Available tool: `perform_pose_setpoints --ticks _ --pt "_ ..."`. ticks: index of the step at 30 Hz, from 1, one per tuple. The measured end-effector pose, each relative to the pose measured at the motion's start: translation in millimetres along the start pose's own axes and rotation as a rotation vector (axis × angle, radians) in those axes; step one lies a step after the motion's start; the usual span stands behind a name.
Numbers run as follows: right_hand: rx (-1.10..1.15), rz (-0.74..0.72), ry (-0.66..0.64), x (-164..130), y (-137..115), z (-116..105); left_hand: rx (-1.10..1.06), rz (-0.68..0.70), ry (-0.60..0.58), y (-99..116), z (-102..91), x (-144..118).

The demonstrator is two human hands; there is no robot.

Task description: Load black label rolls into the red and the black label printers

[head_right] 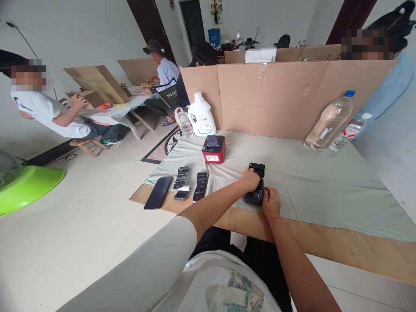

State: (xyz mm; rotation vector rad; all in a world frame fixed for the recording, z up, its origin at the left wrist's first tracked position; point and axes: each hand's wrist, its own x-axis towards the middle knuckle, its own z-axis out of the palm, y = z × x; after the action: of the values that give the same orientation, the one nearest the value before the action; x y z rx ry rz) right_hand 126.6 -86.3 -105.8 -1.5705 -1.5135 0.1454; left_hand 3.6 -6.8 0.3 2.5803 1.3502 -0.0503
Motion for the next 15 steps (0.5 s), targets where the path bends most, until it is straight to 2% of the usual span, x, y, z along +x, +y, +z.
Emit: perform_pose_setpoints --ticks 7,10,12,15 --pt "0.000 0.027 0.001 0 -1 0 -0.007 0.017 -0.047 -3 -3.6 0" --pt "0.005 0.028 0.003 0 -1 0 -0.091 0.014 -0.043 -9 -9.5 -2" --pt "0.009 0.032 0.004 0 -2 -1 -0.268 0.011 -0.019 -18 -15.3 -6" --pt "0.018 0.046 0.003 0 -2 -1 -0.734 0.019 0.024 -49 -26.6 -21"
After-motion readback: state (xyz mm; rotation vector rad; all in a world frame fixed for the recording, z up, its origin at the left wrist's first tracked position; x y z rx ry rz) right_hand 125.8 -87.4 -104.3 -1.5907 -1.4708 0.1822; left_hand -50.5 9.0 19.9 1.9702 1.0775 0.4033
